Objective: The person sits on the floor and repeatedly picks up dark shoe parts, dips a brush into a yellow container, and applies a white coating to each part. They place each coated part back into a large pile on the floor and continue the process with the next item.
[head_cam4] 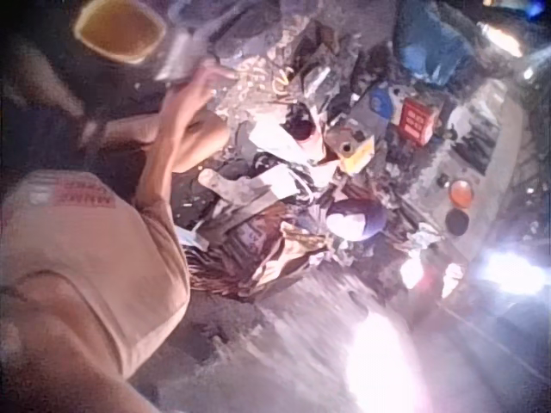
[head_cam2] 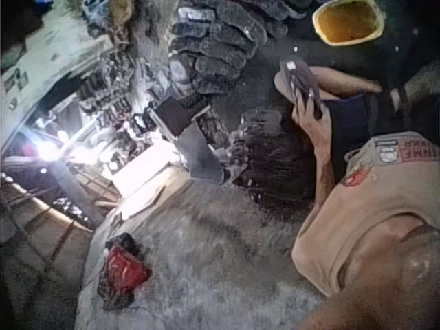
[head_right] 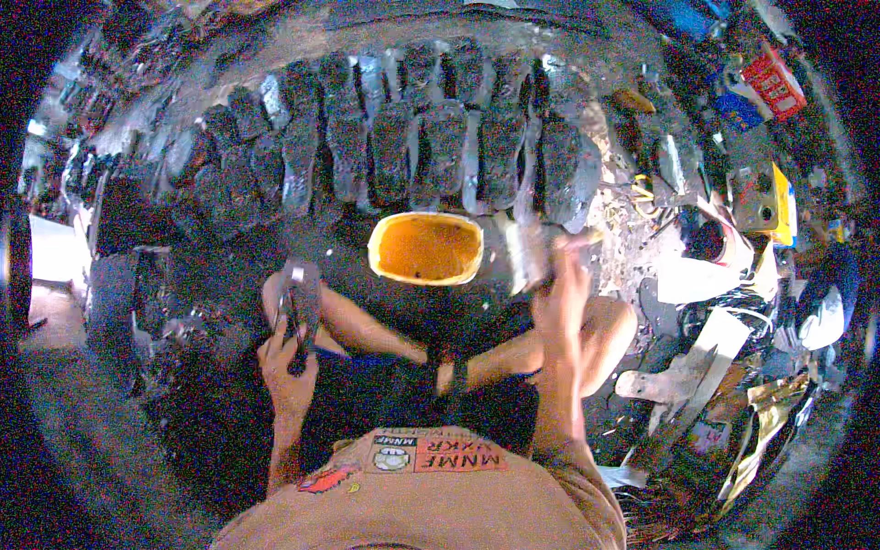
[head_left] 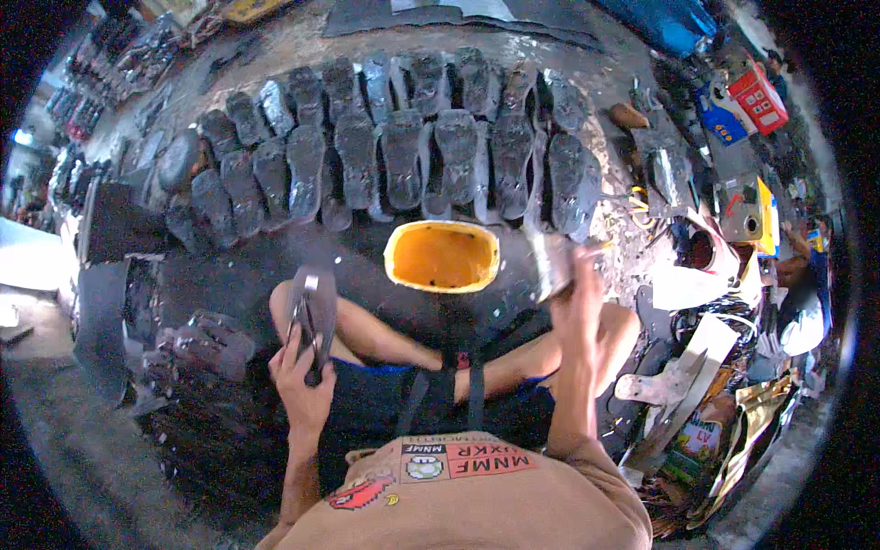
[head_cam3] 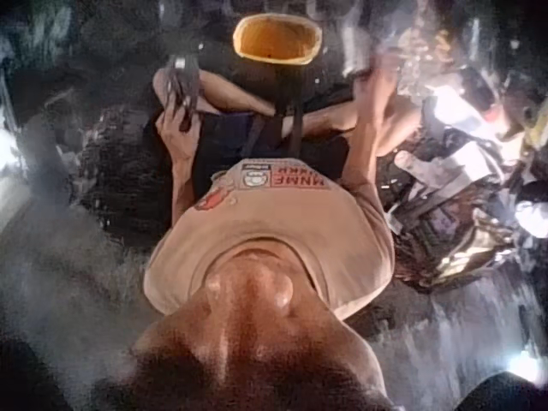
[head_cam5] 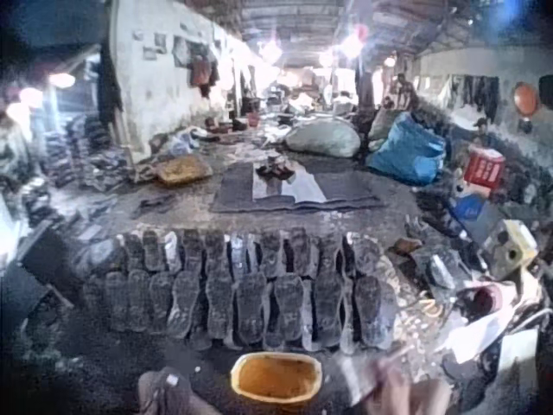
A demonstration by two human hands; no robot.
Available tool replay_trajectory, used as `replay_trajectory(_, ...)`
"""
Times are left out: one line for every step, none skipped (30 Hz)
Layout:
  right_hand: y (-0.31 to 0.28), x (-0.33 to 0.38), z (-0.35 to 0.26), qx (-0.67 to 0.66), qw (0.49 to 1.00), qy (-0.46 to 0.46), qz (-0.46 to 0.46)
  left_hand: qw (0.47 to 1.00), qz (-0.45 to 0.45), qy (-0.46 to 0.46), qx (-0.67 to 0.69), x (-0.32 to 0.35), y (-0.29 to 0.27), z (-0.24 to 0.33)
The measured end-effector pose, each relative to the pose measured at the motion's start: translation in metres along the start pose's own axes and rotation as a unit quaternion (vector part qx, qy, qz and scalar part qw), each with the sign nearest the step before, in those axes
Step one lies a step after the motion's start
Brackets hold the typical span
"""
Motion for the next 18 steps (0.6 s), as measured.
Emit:
replay_trajectory(0.002, -0.008, -0.014, -0.026, 1.000, -0.011, 0.013, 0.993, 0.028, -0.002, 0.112, -0.009, -0.002, 0.002)
replay_trajectory(0.007, -0.012, -0.030, -0.016, 0.999, -0.034, 0.025, 0.896, 0.004, -0.160, 0.414, -0.012, 0.017, -0.010)
replay_trajectory(0.022, -0.009, -0.047, 0.011, 0.998, -0.062, 0.014, 0.742, -0.044, -0.225, 0.631, -0.008, 0.049, -0.018)
replay_trajectory(0.057, 0.010, -0.075, 0.027, 0.991, -0.126, -0.026, 0.628, -0.035, -0.263, 0.732, -0.007, 0.058, 0.010)
replay_trajectory(0.089, 0.031, -0.101, 0.047, 0.977, -0.202, -0.056, 0.493, -0.037, -0.289, 0.820, -0.012, 0.076, 0.048)
replay_trajectory(0.116, 0.053, -0.105, 0.145, 0.948, -0.263, -0.105, 0.460, -0.058, -0.267, 0.845, -0.016, 0.084, 0.068)
replay_trajectory(0.143, 0.075, -0.101, 0.244, 0.904, -0.315, -0.154, 0.426, -0.078, -0.247, 0.867, -0.018, 0.089, 0.081)
replay_trajectory(0.172, 0.104, -0.110, 0.239, 0.850, -0.419, -0.209, 0.444, -0.121, -0.241, 0.854, -0.017, 0.097, 0.086)
replay_trajectory(0.196, 0.137, -0.113, 0.231, 0.780, -0.516, -0.269, 0.461, -0.157, -0.234, 0.841, -0.012, 0.105, 0.080)
replay_trajectory(0.199, 0.133, -0.126, 0.248, 0.773, -0.544, -0.211, 0.479, -0.187, -0.227, 0.827, -0.006, 0.109, 0.078)
replay_trajectory(0.199, 0.123, -0.142, 0.265, 0.762, -0.570, -0.153, 0.501, -0.205, -0.197, 0.818, -0.004, 0.108, 0.078)
replay_trajectory(0.191, 0.102, -0.152, 0.232, 0.808, -0.533, -0.098, 0.525, -0.218, -0.168, 0.806, -0.002, 0.102, 0.080)
replay_trajectory(0.180, 0.084, -0.147, 0.240, 0.825, -0.508, -0.054, 0.547, -0.230, -0.140, 0.792, 0.000, 0.096, 0.083)
replay_trajectory(0.177, 0.101, -0.134, 0.241, 0.828, -0.489, -0.127, 0.551, -0.177, -0.178, 0.796, 0.003, 0.095, 0.072)
replay_trajectory(0.180, 0.129, -0.127, 0.236, 0.820, -0.481, -0.199, 0.552, -0.121, -0.200, 0.800, -0.008, 0.089, 0.072)
replay_trajectory(0.164, 0.151, -0.104, 0.213, 0.801, -0.532, -0.173, 0.499, -0.167, -0.180, 0.831, -0.011, 0.100, 0.071)
replay_trajectory(0.164, 0.167, -0.098, 0.223, 0.808, -0.498, -0.220, 0.449, -0.201, -0.165, 0.855, -0.012, 0.107, 0.060)
replay_trajectory(0.159, 0.166, -0.116, 0.293, 0.767, -0.553, -0.144, 0.473, -0.208, -0.144, 0.844, -0.015, 0.102, 0.071)
Point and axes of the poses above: each hand's wrist, its own x-axis away from the middle knuckle, its own y-axis out of the palm, z = x × y, the point moved 10 cm from there along -x, towards the middle knuckle, and after that the axes turned 8 degrees about x, right-handed, at the moved point
